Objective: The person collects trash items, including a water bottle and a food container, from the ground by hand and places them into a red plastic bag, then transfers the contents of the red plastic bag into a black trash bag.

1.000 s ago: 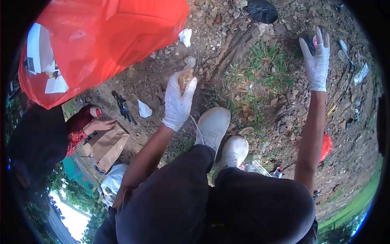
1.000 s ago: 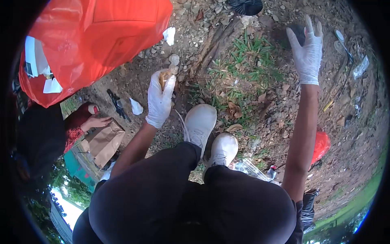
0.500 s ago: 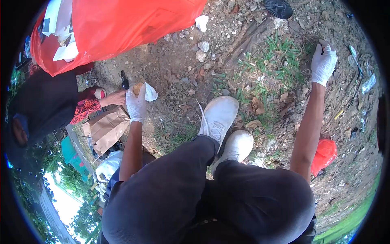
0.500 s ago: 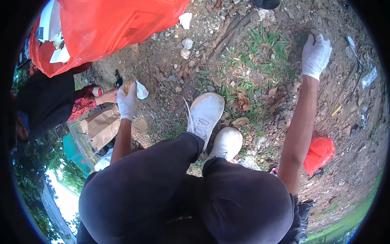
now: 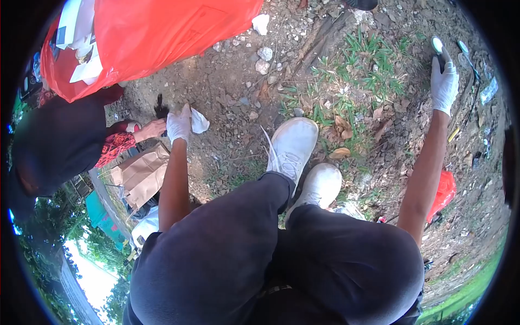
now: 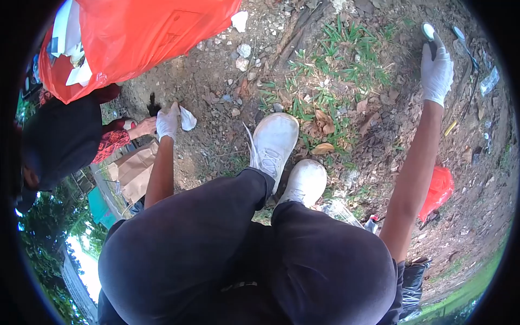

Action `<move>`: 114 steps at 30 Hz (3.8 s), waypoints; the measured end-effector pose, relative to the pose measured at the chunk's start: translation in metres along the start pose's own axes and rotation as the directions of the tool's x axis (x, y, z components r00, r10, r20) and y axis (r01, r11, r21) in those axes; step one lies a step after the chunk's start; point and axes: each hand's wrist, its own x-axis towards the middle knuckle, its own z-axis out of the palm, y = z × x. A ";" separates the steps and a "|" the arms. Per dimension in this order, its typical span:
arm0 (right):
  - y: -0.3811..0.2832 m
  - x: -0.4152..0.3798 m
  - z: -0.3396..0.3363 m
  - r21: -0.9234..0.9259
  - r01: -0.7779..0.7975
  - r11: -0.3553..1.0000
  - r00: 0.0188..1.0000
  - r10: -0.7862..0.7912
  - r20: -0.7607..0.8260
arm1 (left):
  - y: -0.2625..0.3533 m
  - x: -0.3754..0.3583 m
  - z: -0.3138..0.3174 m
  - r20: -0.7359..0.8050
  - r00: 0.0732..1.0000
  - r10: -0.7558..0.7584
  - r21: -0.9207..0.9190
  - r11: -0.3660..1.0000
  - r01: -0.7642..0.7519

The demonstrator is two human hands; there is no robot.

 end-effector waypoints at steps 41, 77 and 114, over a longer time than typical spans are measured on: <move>-0.124 -0.050 -0.070 0.649 -0.011 0.761 1.000 0.017 -0.004 | 0.294 -0.166 0.010 0.020 0.303 0.953 -0.563 0.261 -0.784; -0.049 -0.140 -0.070 0.178 -0.194 0.965 0.973 0.213 -0.093 | 0.326 -0.145 0.028 0.292 0.162 0.943 -0.398 0.274 -0.876; 0.068 -0.052 -0.066 -0.281 -0.364 0.888 0.926 0.377 -0.008 | 0.914 -0.211 0.264 0.003 0.259 0.966 -0.127 0.257 -0.958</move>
